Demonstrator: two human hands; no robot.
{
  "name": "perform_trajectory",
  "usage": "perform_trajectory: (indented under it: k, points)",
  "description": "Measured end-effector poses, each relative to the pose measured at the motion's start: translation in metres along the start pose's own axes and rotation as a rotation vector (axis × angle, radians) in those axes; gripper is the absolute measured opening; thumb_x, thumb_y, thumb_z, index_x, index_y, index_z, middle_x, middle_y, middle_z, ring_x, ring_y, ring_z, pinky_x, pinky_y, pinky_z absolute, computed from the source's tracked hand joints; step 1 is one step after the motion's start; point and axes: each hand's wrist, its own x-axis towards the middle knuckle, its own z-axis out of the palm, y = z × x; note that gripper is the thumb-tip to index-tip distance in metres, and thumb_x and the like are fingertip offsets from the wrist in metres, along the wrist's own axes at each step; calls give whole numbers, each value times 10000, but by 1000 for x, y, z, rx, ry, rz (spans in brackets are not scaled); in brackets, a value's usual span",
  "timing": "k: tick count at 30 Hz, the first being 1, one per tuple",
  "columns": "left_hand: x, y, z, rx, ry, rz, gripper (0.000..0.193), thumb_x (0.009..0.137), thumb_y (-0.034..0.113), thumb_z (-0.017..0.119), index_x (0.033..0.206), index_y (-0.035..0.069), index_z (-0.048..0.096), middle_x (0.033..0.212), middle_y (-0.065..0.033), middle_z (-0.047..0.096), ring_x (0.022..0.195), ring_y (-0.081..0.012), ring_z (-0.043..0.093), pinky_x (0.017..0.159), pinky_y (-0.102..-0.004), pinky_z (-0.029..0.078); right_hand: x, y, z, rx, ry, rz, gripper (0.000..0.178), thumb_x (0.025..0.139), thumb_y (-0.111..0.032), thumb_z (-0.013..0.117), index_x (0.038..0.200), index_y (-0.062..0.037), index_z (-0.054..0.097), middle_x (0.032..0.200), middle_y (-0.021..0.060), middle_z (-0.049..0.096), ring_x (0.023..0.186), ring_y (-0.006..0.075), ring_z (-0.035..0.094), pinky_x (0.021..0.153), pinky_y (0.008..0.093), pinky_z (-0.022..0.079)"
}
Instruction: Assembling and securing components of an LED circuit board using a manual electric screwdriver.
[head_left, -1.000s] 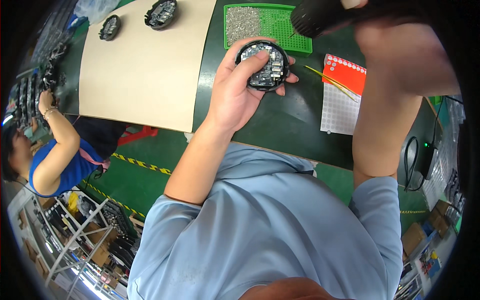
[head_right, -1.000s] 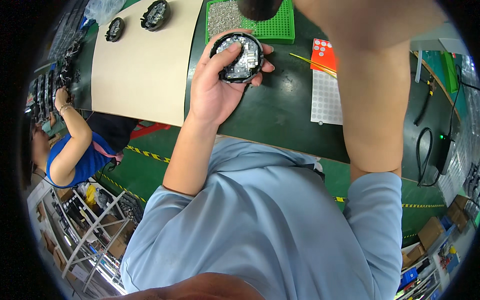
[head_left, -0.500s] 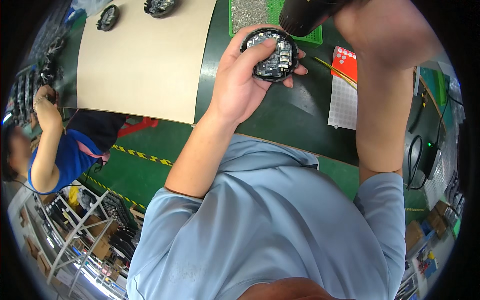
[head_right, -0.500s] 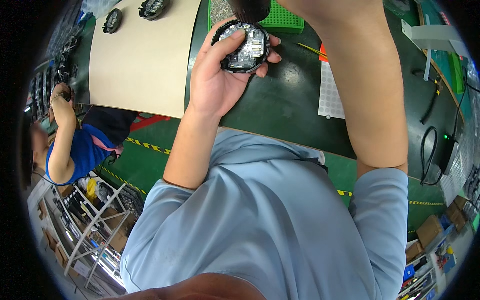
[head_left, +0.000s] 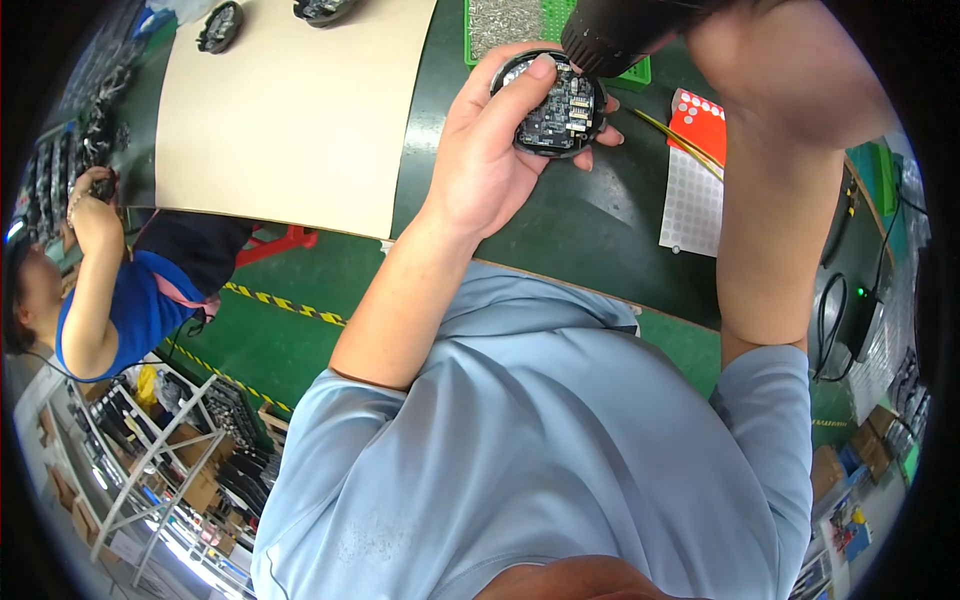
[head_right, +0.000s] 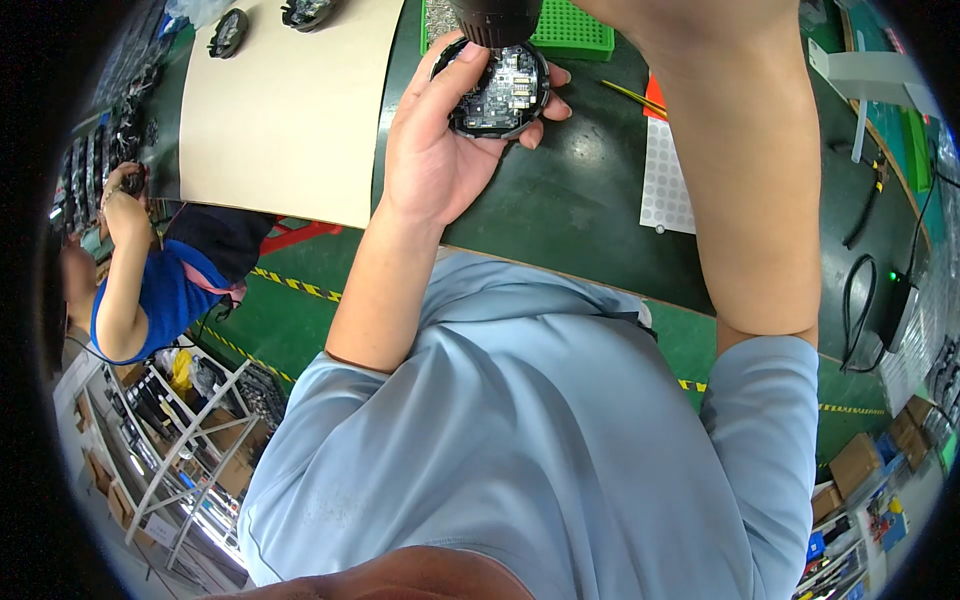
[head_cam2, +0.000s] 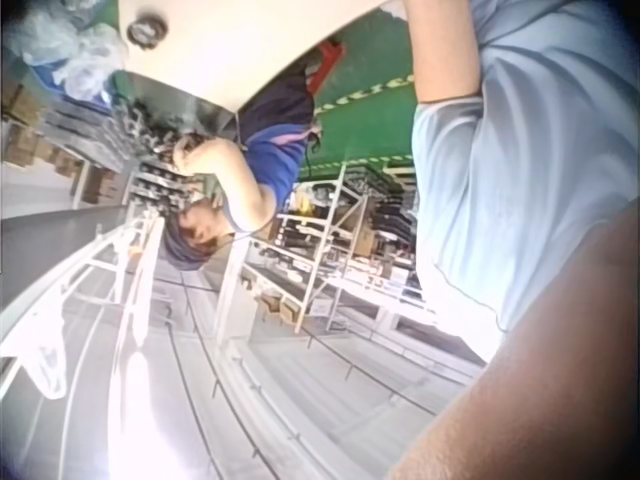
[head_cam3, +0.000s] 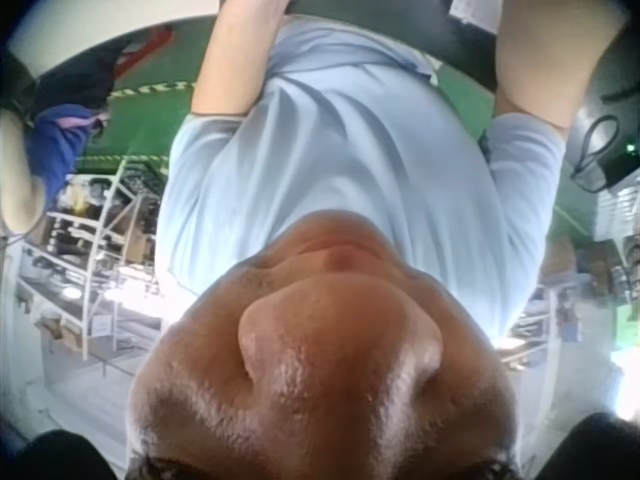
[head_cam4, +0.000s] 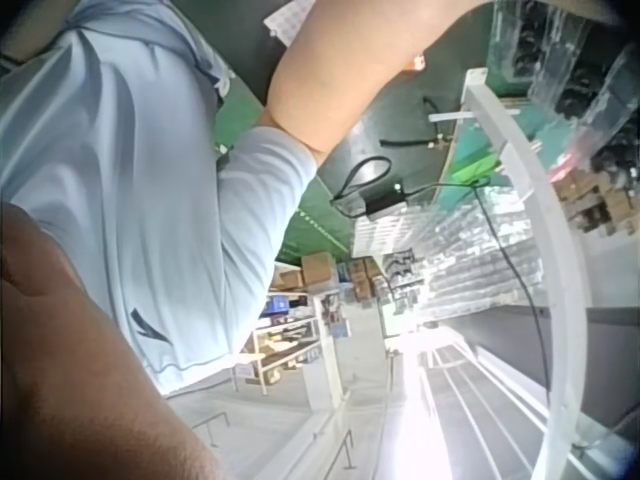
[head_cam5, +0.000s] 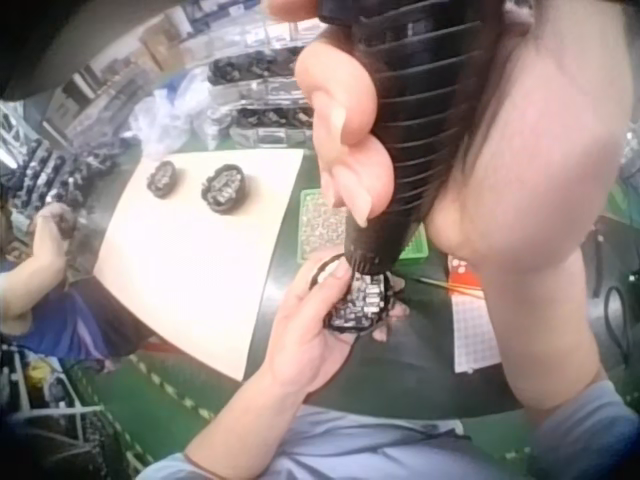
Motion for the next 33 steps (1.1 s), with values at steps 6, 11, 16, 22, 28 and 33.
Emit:
perform_trajectory:
  k: [6, 11, 16, 22, 28, 33]
  points:
    - [0, 1, 0, 24, -22, -11, 286, 1086, 211, 428, 1243, -6, 527, 1100, -270, 689, 921, -330, 726, 667, -364, 544, -2, -2, 6, -8, 18, 0, 854, 984, -783, 238, 919, -27, 630, 646, 53, 591, 519, 131, 563, 529, 250, 497]
    - [0, 2, -1, 61, -8, -15, 272, 1086, 197, 419, 1236, -5, 523, 1106, -272, 687, 926, -334, 725, 672, -370, 546, 1, 2, 7, -4, 20, 0, 856, 983, -785, 235, 917, -27, 630, 644, 53, 589, 515, 131, 560, 526, 249, 495]
    - [-1, 2, 0, 53, 0, -6, 267, 1087, 189, 410, 1236, -2, 521, 1113, -273, 685, 928, -335, 724, 676, -368, 548, 0, 1, 13, -2, 21, 0, 859, 982, -786, 233, 915, -28, 629, 641, 52, 587, 512, 131, 558, 522, 249, 493]
    - [0, 2, 0, 46, -2, -3, 276, 1089, 196, 407, 1245, 0, 521, 1110, -274, 688, 926, -335, 723, 677, -367, 550, 1, 0, 15, -7, 30, 0, 862, 981, -789, 230, 913, -28, 629, 638, 52, 584, 507, 130, 554, 518, 249, 491]
    - [2, 4, 1, 49, -6, -6, 313, 1091, 236, 417, 1253, -9, 526, 1096, -276, 691, 917, -334, 721, 672, -364, 550, 8, 1, 6, -10, 39, -1, 865, 979, -791, 227, 910, -28, 628, 635, 51, 582, 503, 130, 551, 514, 248, 489]
    - [2, 4, 0, 29, -15, -14, 327, 1090, 247, 420, 1248, -17, 533, 1093, -277, 691, 905, -331, 719, 669, -365, 552, 4, 5, 12, -14, 49, 0, 867, 978, -792, 224, 908, -28, 628, 632, 51, 580, 500, 130, 548, 511, 248, 487]
